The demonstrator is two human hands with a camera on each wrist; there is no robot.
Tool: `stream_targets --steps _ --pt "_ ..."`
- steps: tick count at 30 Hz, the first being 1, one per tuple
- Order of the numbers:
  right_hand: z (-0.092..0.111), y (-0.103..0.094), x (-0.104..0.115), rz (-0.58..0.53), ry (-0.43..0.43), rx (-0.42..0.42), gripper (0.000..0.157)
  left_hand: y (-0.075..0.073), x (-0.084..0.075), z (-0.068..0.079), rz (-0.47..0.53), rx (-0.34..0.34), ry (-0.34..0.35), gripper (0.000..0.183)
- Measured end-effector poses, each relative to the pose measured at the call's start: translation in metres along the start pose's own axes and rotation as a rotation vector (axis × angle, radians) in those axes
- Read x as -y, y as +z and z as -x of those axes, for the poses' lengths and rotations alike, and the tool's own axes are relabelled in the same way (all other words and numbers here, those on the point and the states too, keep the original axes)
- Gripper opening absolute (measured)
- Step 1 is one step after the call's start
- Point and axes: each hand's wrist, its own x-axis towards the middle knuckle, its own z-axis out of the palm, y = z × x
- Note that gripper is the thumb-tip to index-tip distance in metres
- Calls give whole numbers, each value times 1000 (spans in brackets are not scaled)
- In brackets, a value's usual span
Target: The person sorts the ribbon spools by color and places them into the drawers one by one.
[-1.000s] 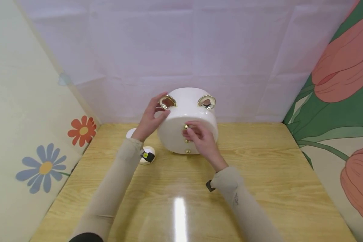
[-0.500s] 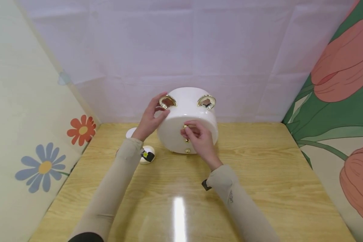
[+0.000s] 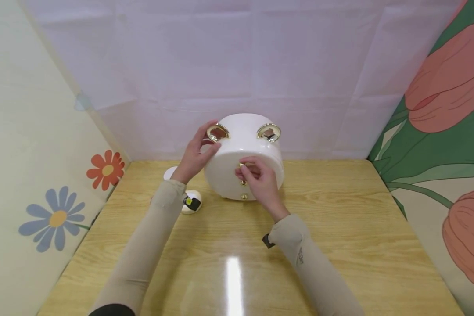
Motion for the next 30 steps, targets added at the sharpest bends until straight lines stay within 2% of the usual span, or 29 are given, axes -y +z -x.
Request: stream_targets --steps 16,24,30 --pt "4 -1 3 29 -16 2 22 0 -3 0 -7 11 -25 66" --pt "8 0 3 28 -12 5 22 1 -1 1 34 -4 -44 67" --pt "11 -1 6 41 -11 19 22 0 -20 2 41 -9 -20 63"
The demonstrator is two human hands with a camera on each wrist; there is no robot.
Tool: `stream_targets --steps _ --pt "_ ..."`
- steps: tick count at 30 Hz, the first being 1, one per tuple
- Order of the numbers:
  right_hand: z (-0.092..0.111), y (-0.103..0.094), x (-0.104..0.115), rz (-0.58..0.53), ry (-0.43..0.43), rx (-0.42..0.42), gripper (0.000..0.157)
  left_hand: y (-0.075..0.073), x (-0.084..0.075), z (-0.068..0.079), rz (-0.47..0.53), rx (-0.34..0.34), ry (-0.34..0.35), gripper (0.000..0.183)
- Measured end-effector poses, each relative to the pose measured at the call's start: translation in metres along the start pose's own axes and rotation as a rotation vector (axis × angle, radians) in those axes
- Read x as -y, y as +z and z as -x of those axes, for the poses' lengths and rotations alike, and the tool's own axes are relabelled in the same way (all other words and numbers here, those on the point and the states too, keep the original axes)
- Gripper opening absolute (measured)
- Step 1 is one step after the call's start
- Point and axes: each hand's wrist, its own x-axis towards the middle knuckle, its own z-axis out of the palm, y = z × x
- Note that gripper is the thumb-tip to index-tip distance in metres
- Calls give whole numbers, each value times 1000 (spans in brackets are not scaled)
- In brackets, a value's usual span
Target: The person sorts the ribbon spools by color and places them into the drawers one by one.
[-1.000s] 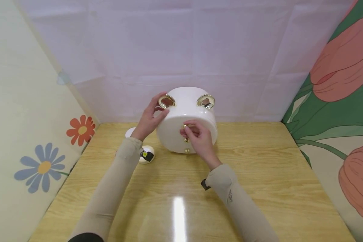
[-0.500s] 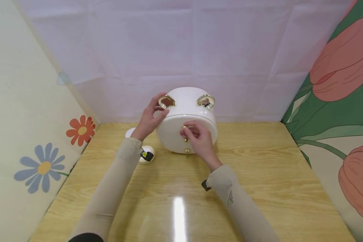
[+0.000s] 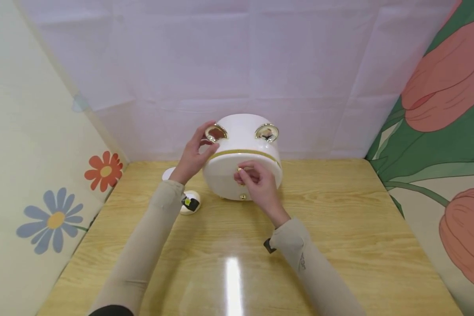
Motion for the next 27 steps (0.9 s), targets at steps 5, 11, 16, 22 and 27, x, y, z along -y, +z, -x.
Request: stream_targets --steps 5,11,16,22,27 --pt "5 -1 3 0 12 5 21 -1 -12 3 -17 18 -6 63" --pt "12 0 5 7 30 13 20 0 -7 4 -3 18 3 63" --pt "17 0 10 35 33 24 20 1 4 0 -3 17 9 63" --pt "25 0 14 34 57 34 20 1 25 -2 -14 14 13 65" --pt "30 0 18 20 50 41 19 -1 24 -2 -24 20 20 65"
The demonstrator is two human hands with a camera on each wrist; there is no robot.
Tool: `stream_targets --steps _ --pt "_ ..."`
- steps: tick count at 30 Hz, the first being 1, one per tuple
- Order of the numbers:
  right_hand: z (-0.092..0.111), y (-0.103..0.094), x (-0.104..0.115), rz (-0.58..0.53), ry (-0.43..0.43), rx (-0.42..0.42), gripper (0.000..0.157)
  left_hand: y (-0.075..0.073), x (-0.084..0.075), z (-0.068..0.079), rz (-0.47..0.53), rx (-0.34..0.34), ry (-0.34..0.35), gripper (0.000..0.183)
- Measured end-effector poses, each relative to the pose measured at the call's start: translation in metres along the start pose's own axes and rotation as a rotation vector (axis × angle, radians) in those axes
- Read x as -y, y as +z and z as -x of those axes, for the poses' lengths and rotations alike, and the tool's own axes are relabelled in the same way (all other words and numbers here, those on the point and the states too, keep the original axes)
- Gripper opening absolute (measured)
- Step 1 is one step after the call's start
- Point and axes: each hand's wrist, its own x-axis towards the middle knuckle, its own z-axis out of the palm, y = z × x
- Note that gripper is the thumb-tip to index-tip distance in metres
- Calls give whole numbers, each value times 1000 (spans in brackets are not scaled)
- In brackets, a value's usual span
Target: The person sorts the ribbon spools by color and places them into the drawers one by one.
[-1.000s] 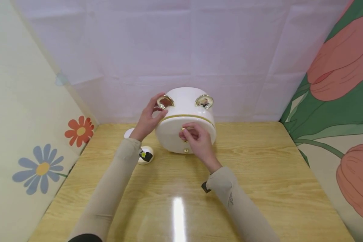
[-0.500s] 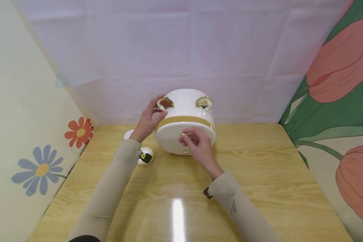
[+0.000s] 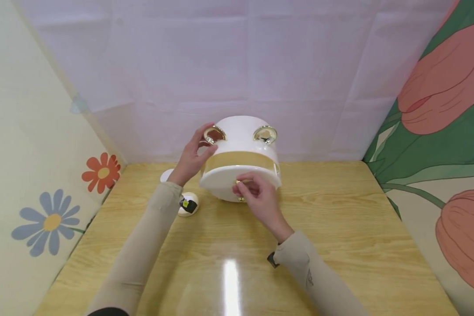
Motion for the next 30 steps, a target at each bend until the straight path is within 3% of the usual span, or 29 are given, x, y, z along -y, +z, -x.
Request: stream_targets --steps 10,30 --pt "10 0 5 18 -34 25 18 -2 -6 0 -20 13 -23 64" --pt "32 4 6 20 -84 40 16 -1 0 0 5 6 28 63"
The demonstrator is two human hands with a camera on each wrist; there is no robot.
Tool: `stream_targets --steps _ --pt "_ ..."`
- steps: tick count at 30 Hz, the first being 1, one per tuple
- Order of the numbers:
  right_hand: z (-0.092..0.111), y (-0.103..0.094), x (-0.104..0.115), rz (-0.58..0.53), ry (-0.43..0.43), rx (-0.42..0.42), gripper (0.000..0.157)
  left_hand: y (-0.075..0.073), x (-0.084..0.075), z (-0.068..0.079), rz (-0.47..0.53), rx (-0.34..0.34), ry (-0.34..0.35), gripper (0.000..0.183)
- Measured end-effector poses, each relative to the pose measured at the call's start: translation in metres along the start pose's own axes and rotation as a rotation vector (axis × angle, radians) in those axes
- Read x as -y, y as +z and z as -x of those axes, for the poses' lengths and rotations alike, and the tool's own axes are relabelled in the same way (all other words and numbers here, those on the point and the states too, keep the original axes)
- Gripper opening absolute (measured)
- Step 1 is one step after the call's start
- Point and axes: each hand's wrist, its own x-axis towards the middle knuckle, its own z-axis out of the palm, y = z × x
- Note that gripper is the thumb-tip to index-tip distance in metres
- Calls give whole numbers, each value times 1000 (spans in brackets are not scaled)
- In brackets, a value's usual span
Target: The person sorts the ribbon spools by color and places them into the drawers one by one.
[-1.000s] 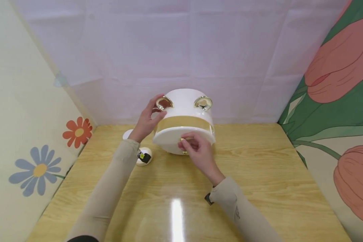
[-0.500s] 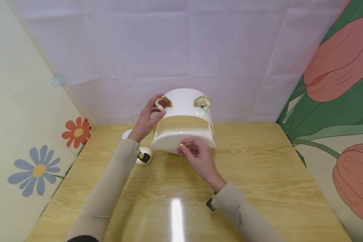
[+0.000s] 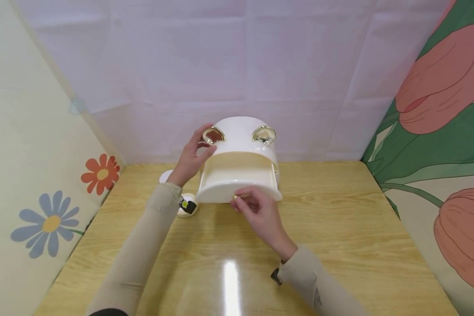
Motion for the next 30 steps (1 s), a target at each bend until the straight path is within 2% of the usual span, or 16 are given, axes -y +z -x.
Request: stream_targets --steps 17,25,30 --pt "13 2 3 13 -75 20 16 1 0 -1 -4 0 -14 63" --pt "15 3 2 4 -77 28 16 -1 -1 0 -8 0 -20 64" --pt "14 3 2 14 -77 28 15 2 -4 3 -27 -6 -52 65"
